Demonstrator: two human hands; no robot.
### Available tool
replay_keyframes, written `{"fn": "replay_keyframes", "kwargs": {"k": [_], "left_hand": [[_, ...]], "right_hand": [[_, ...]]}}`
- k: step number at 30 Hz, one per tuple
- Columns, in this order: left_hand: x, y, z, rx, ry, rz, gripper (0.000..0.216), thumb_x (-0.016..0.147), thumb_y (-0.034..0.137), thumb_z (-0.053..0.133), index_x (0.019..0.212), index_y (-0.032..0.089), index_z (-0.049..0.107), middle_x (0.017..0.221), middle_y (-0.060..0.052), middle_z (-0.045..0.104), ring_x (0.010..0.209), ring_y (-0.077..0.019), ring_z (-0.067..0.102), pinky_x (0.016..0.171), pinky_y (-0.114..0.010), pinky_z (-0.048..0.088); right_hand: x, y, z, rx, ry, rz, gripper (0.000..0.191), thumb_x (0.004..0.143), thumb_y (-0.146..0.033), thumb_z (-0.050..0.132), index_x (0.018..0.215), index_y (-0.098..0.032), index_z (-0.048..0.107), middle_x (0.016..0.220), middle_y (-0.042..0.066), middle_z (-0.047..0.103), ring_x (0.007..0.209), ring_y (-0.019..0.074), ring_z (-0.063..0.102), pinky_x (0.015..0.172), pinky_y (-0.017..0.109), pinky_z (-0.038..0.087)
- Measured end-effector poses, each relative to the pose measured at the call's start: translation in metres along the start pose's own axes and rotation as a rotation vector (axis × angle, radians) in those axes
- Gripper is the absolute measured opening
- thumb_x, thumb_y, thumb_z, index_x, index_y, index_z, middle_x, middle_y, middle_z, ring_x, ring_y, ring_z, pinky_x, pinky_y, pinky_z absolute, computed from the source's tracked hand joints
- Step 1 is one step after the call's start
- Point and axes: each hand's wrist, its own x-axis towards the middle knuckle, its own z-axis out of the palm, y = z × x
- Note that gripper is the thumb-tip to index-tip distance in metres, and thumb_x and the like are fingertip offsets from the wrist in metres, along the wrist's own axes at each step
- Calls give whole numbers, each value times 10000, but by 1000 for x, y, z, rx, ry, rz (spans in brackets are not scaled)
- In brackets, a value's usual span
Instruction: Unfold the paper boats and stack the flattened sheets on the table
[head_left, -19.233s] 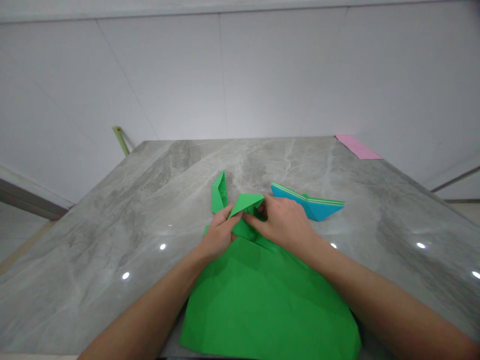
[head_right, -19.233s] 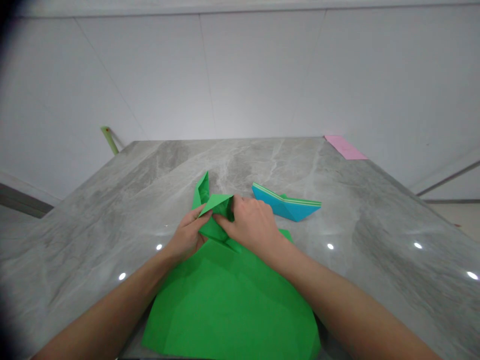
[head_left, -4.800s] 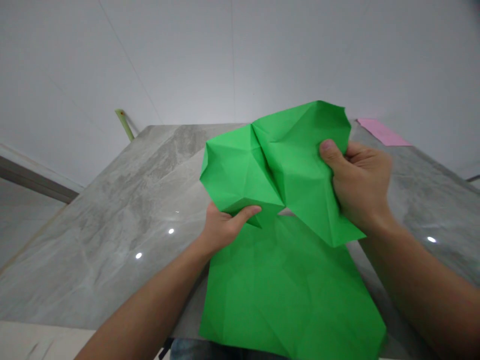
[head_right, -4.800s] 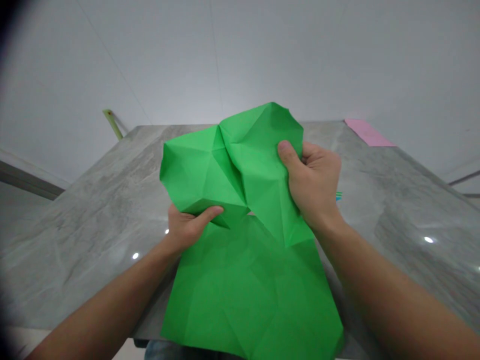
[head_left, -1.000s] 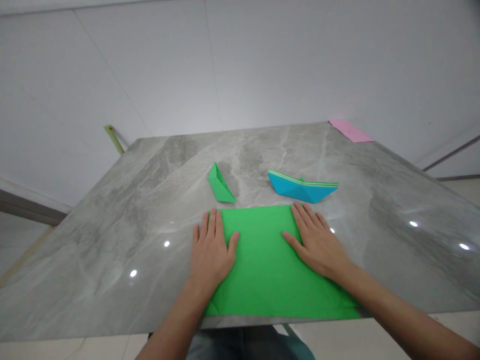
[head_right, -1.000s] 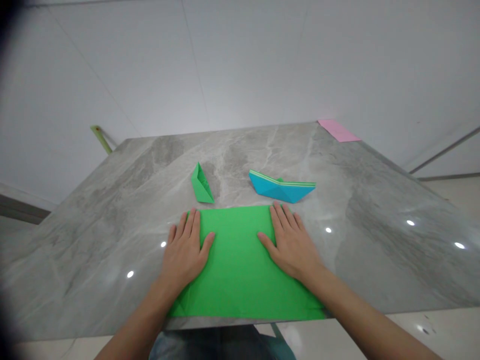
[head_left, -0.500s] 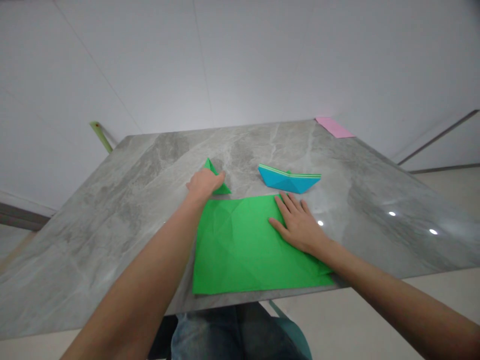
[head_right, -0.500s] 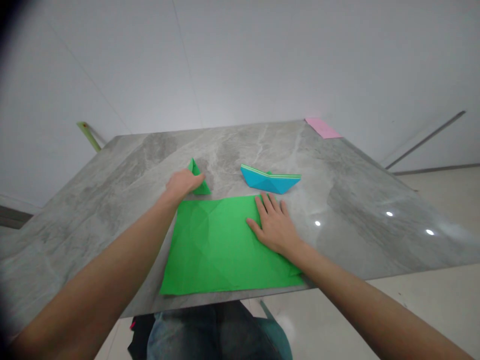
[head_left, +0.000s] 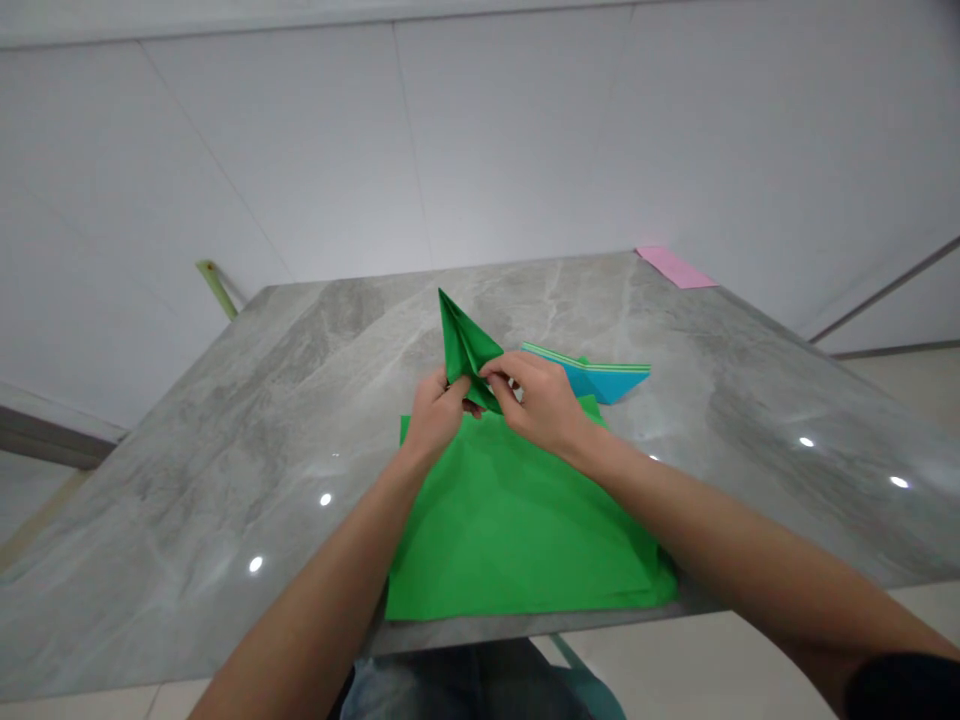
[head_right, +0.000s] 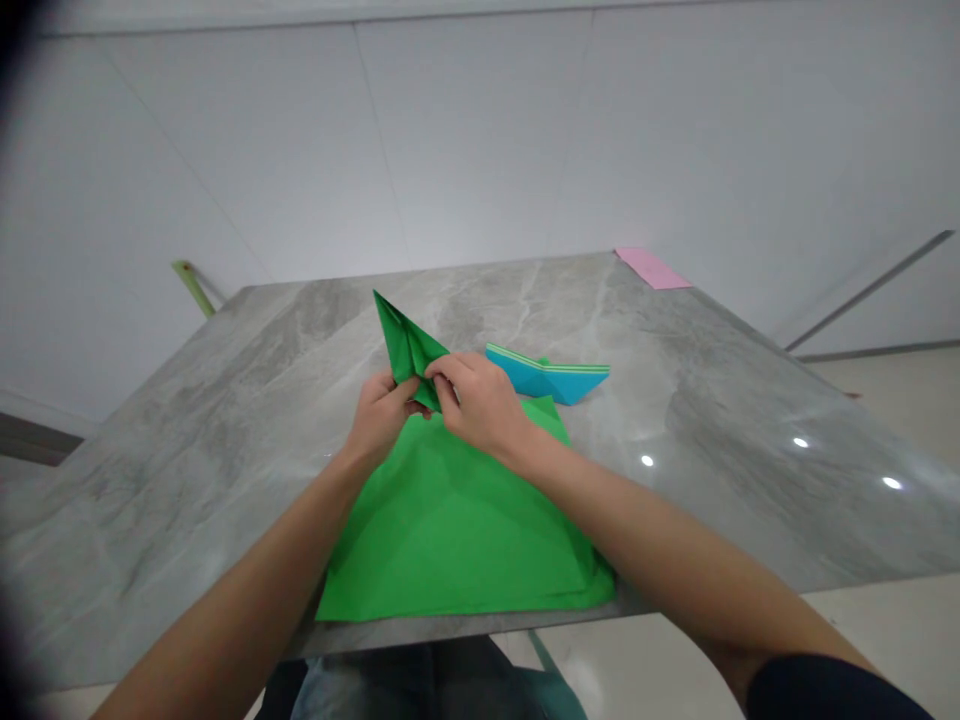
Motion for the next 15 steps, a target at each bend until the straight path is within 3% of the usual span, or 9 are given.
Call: {"fn": "replay_keyframes", "kwargs": {"k": [6, 12, 15], "left_hand": [[-10, -29, -14, -247, -20, 15, 393, 877, 493, 543, 973, 129, 655, 727, -43, 673, 625, -163, 626, 590, -279, 520], [-16, -28, -14, -307, -76, 29, 397, 893, 504, 580, 1046, 154, 687, 831, -53, 705, 852, -208, 661, 770, -313, 539], [-21, -27, -10, -319, -81, 14, 392, 904, 491, 552, 1081, 165, 679, 879, -54, 703, 833, -208, 653, 751, -320, 542]], "right_hand": [[9, 1, -1, -211, -48, 30, 178, 918, -259, 558, 870, -155, 694, 864, 87, 623, 827, 218, 583, 767, 333, 463], [11, 2, -7, -352, -132, 112, 304, 840, -440, 685, 873, -138, 676, 897, 119, 608, 896, 278, 587, 777, 383, 471], [12, -2, -10, -359, -195, 182, 304, 859, -444, 657, 840, -141, 667, 845, 109, 654, 829, 264, 617, 735, 366, 456]]}}
